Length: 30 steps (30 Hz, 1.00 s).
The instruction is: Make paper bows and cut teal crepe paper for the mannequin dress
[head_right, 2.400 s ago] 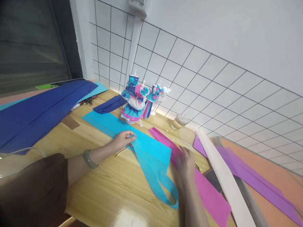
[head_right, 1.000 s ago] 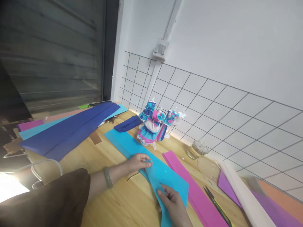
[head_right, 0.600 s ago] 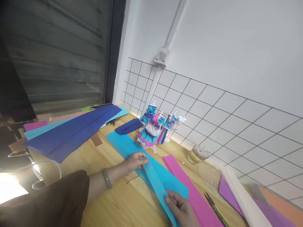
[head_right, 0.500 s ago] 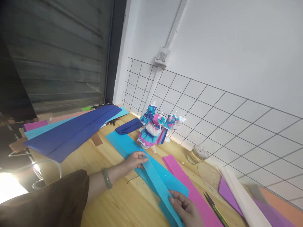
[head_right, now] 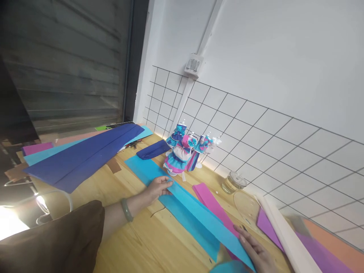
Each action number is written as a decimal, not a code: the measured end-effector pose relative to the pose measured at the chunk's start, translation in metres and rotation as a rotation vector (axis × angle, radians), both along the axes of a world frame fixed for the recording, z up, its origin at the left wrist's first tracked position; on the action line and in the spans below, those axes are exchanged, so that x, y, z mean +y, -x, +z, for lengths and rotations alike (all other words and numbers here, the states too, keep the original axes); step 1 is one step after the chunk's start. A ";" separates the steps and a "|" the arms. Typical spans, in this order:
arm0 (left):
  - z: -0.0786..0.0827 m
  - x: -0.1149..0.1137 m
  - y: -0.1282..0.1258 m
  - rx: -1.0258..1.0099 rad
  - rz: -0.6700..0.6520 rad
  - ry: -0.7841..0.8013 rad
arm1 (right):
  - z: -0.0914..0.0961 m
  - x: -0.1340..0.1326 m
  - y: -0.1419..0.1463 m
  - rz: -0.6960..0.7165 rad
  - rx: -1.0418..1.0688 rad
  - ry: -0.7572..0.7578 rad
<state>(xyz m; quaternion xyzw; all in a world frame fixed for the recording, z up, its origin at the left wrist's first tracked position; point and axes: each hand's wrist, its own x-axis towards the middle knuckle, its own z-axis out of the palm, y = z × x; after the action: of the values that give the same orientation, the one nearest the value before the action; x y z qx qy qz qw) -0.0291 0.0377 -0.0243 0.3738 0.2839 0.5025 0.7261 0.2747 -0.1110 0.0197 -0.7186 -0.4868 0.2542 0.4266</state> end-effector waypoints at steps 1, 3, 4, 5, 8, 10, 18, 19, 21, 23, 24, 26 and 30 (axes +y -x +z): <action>-0.001 0.001 0.001 -0.010 0.021 -0.005 | -0.001 -0.001 -0.007 0.001 0.052 0.036; -0.002 0.002 0.002 -0.016 0.058 -0.010 | -0.003 -0.004 -0.018 -0.009 0.133 0.090; -0.003 0.003 0.002 -0.015 0.078 -0.011 | -0.004 -0.004 -0.022 -0.020 0.157 0.101; -0.003 0.003 0.003 -0.014 0.099 -0.013 | -0.004 -0.005 -0.024 -0.023 0.169 0.106; -0.004 0.006 0.004 -0.004 0.170 -0.020 | -0.003 -0.005 -0.023 -0.024 0.144 0.084; -0.005 0.009 0.006 0.012 0.219 -0.017 | 0.000 -0.004 -0.019 -0.024 0.091 0.064; -0.016 0.029 0.016 0.084 0.392 0.006 | 0.001 -0.002 -0.019 0.044 -0.070 0.142; -0.017 0.030 0.016 0.093 0.400 0.004 | 0.000 -0.002 -0.020 0.021 -0.105 0.147; -0.019 0.030 0.015 0.112 0.407 -0.004 | 0.000 -0.003 -0.020 -0.054 -0.216 0.156; -0.019 0.029 0.014 0.131 0.406 -0.012 | 0.001 -0.006 -0.020 -0.151 -0.360 0.144; -0.019 0.029 0.013 0.140 0.403 -0.015 | 0.001 -0.007 -0.020 -0.197 -0.432 0.132; -0.019 0.028 0.013 0.157 0.394 -0.019 | 0.001 -0.009 -0.023 -0.257 -0.549 0.092; -0.017 0.029 0.012 0.196 0.388 -0.035 | -0.005 -0.007 -0.033 -0.173 -0.628 0.061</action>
<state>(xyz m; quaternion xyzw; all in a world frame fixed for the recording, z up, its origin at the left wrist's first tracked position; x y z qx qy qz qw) -0.0410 0.0666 -0.0416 0.3718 0.4111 0.5988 0.5781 0.3081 -0.1185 0.0147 -0.8130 -0.5238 -0.0026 0.2541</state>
